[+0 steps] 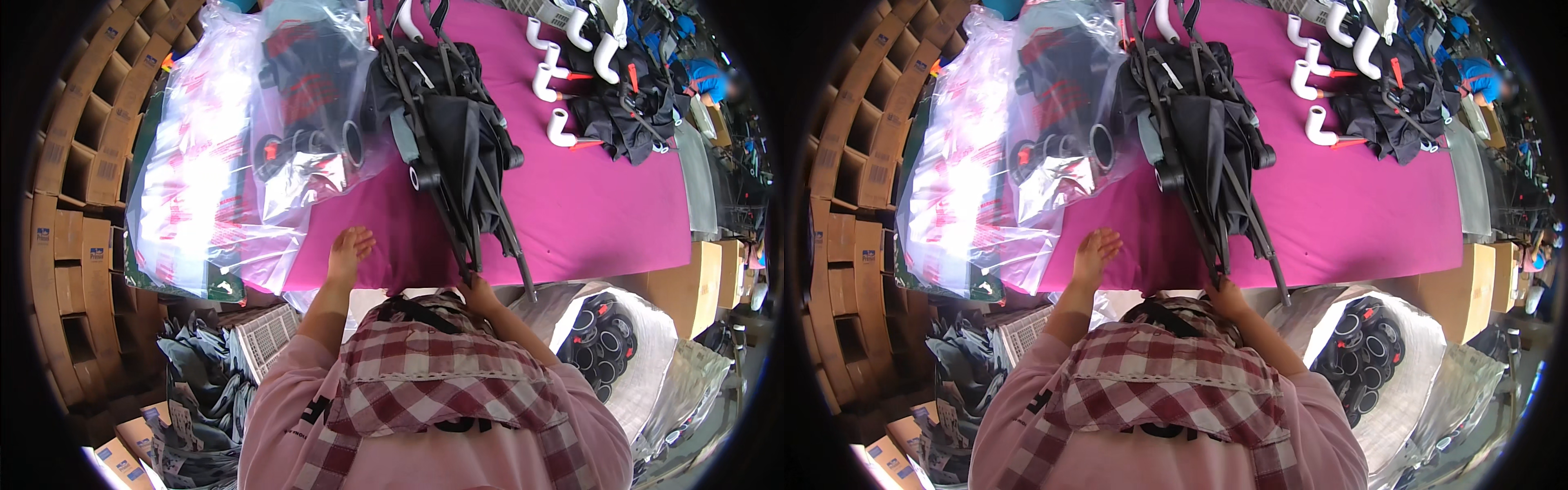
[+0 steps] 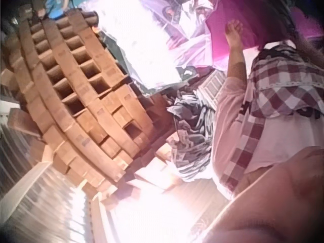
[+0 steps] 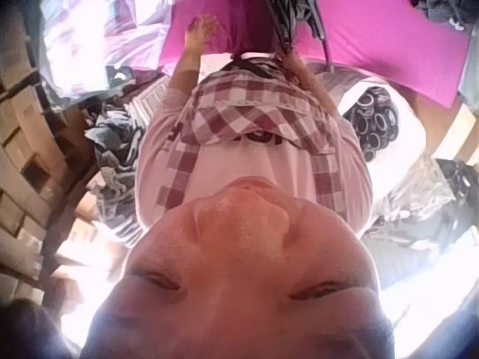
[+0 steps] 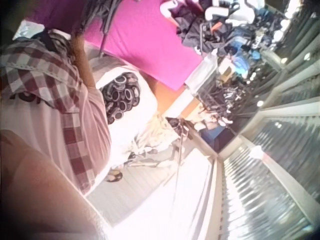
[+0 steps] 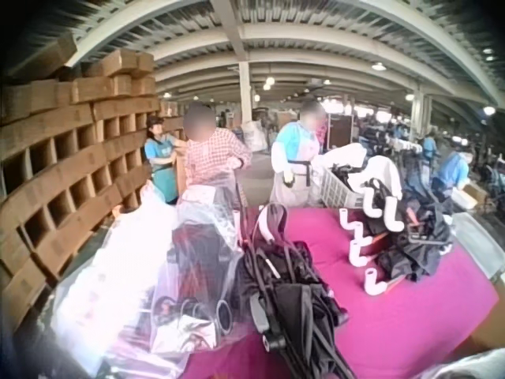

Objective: The person assembles baby strollers by attaching white handle grips to black frames, adding wheels, and placing fabric seats onto the frames. The person then places each completed stroller into a clear plastic bag. The process is repeated for multiple units.

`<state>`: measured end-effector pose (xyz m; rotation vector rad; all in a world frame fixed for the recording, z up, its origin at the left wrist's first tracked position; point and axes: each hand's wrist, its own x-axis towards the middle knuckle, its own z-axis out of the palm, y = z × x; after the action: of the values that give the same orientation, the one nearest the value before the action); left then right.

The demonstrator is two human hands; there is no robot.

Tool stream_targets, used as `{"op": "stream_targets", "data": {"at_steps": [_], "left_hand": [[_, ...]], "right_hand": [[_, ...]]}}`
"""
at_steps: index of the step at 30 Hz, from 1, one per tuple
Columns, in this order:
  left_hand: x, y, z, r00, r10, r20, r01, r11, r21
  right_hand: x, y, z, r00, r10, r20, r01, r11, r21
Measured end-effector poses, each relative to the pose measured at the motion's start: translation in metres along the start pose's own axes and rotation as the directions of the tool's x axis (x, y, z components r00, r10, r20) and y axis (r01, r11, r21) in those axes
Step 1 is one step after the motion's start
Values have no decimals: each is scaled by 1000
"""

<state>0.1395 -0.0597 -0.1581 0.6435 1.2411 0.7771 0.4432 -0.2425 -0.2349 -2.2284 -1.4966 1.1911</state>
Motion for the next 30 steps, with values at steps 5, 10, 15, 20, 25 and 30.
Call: {"op": "stream_targets", "data": {"at_steps": [5, 10, 15, 20, 25, 30], "left_hand": [[-9, 1, -63, 997, 52, -48, -56, 994, -98], [-34, 3, -119, 928, 210, -308, -274, 944, -184], [-81, -23, -148, 849, 107, -518, -233, 954, -187], [-141, -54, -187, 726, 116, -678, -262, 958, -117], [-186, -56, -227, 598, 93, -796, -349, 925, -154], [-182, -72, -268, 633, 167, -756, -454, 871, -187]], "right_hand": [[9, -52, -14, 998, 19, 64, -17, 999, -32], [13, -108, -97, 966, -239, -96, 183, 899, -397], [87, -224, -120, 554, -708, -437, 496, 703, -509], [182, -269, -69, 432, -816, -384, 549, 576, -606], [186, -280, -22, 430, -859, -278, 505, 484, -714], [174, -286, -26, 585, -763, -274, 335, 535, -775]]}}
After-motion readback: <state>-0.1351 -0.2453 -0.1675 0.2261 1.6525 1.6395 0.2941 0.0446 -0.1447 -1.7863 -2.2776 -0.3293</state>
